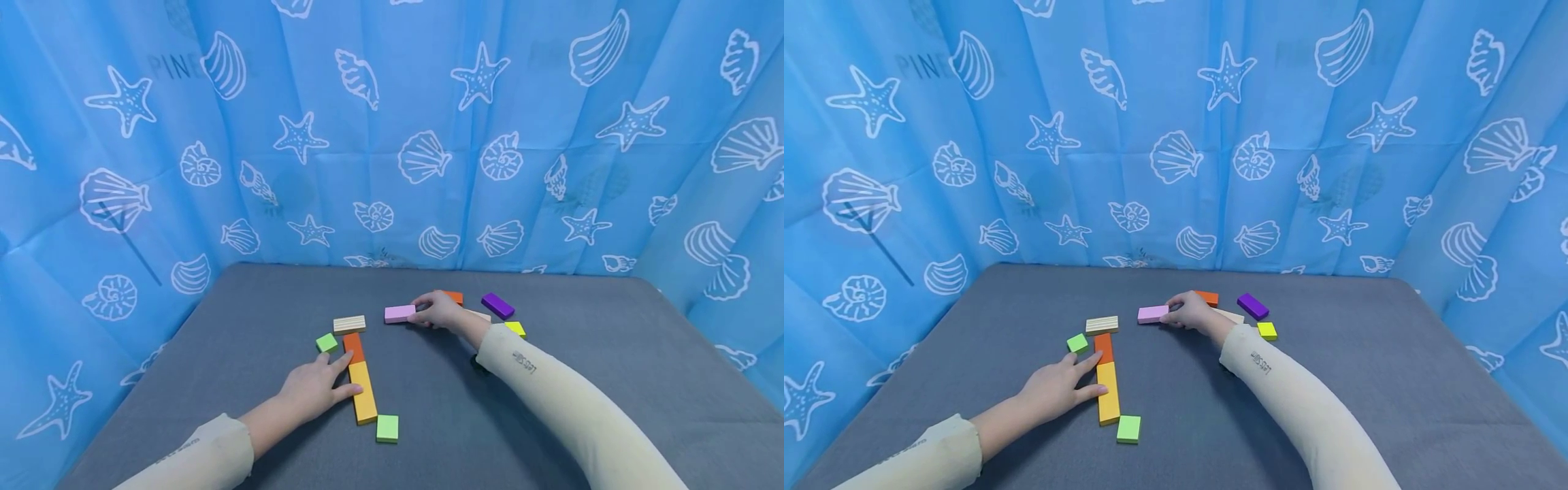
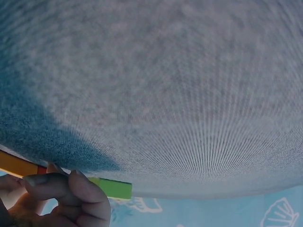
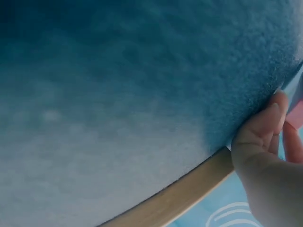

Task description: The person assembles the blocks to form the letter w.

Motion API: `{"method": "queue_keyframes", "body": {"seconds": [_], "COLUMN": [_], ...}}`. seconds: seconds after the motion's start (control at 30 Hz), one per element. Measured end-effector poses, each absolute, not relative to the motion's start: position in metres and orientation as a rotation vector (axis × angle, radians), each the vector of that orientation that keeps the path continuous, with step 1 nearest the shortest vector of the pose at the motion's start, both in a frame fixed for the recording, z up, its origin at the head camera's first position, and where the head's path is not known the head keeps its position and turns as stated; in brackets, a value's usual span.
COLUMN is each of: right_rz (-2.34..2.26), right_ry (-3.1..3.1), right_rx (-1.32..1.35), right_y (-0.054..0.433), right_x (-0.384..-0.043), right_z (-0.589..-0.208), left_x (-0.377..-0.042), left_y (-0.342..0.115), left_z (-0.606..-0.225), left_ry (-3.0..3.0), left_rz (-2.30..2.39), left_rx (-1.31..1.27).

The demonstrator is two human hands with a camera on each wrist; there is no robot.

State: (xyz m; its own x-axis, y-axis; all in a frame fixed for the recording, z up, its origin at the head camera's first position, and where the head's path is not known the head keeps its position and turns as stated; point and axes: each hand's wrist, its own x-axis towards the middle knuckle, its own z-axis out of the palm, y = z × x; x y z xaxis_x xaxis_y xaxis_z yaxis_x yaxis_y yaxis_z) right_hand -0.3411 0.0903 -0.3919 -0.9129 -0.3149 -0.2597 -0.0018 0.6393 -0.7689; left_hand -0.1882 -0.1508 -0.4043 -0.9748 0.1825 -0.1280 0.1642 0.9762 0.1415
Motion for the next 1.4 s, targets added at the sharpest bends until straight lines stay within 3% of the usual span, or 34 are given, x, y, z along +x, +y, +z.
{"method": "queue_keyframes", "body": {"seconds": [0.5,1.4], "right_rz": [-1.073,-0.732], "right_ry": [2.293,2.037], "right_rx": [-0.533,-0.923], "right_y": [0.110,0.116], "right_x": [-0.324,-0.325], "right_z": [-0.382,-0.382], "left_x": [-0.189,-0.190], "left_y": [-0.150,-0.151], "left_z": [-0.403,-0.407], "left_ry": [2.974,2.976], "left_rz": [0.178,0.176], "left_rx": [0.233,0.225]}}
